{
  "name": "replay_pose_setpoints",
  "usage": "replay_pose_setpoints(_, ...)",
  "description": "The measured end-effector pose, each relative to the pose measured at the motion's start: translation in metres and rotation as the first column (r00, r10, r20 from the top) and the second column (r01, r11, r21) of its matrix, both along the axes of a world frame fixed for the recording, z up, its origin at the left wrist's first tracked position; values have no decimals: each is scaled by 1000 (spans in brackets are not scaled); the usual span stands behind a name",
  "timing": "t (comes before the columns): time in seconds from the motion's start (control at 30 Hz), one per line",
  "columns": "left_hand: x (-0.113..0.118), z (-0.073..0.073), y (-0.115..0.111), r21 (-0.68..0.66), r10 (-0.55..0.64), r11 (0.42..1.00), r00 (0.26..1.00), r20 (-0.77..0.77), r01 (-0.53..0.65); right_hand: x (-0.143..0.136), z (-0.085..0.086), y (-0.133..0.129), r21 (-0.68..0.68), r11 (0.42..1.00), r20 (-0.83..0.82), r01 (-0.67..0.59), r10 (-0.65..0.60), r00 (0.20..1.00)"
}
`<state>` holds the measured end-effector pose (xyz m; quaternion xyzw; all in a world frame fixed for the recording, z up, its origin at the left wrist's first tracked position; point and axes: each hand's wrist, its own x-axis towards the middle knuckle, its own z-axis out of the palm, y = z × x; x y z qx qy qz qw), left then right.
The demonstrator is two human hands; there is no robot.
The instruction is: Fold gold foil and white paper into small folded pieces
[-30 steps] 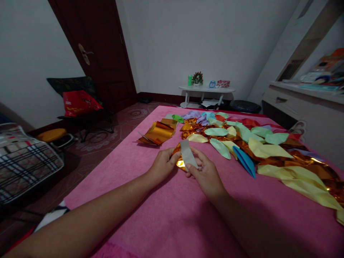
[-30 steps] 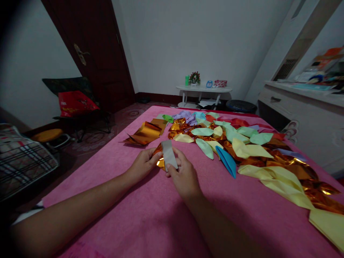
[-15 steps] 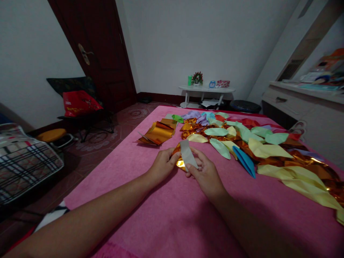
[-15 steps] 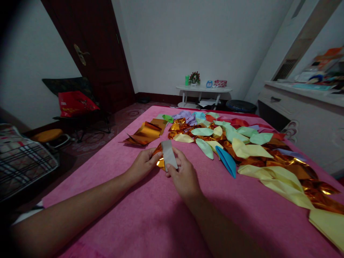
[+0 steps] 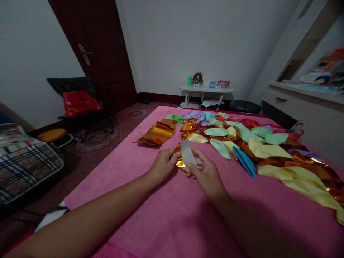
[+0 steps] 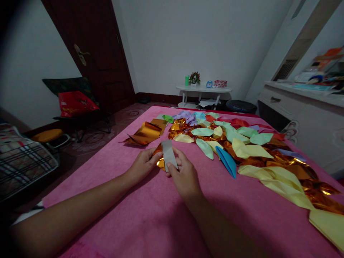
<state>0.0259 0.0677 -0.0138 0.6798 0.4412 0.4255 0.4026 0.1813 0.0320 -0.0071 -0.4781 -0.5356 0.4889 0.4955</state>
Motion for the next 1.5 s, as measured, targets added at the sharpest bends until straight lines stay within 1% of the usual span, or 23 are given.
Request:
replay_pose_setpoints(0.13,1,1,-1,1,-13,1000,1000,18,13,0,2,-2,29,1000,-42,0,2,999)
replay_pose_setpoints(0.2,2,1,-1,5,-10,1000,1000,24,10,1,2,-2,37,999,-75,29,-26,997)
replay_pose_setpoints(0.27,3,0,-2,14,0,1000,999,32,0,1,2,-1,27,998,-123,61,-58,991)
replay_pose_setpoints(0.33,3,0,-3,28,10,1000,999,48,-11,0,3,-1,8,998,-142,66,-64,988)
replay_pose_setpoints(0.5,6,3,-5,62,17,998,994,105,-24,-3,5,-2,19,1000,-60,19,-18,998)
replay_pose_setpoints(0.6,7,6,-8,28,-34,999,984,174,29,-4,5,-4,44,999,-14,20,-20,1000)
replay_pose_setpoints(0.7,7,8,-11,-41,-78,995,969,235,91,-4,5,-4,36,999,0,20,-20,1000)
replay_pose_setpoints(0.8,5,9,-10,-96,-46,993,970,239,71,-3,3,-3,21,999,-4,-23,24,1000)
replay_pose_setpoints(0.93,2,7,-6,-93,26,996,966,259,-2,-3,-2,-3,12,996,57,-85,85,995)
replay_pose_setpoints(1.0,1,6,-5,-98,45,995,962,270,-19,-3,-3,-3,11,995,71,-102,101,992)
replay_pose_setpoints(1.27,0,7,-7,-163,61,987,932,357,-2,-4,2,-4,-13,994,31,-110,111,993)
replay_pose_setpoints(1.37,1,7,-6,-163,28,986,937,347,31,-3,4,-5,-2,997,39,-80,80,996)
replay_pose_setpoints(1.5,4,4,-7,-213,-75,968,965,250,131,-1,4,-4,35,999,34,8,-9,999)
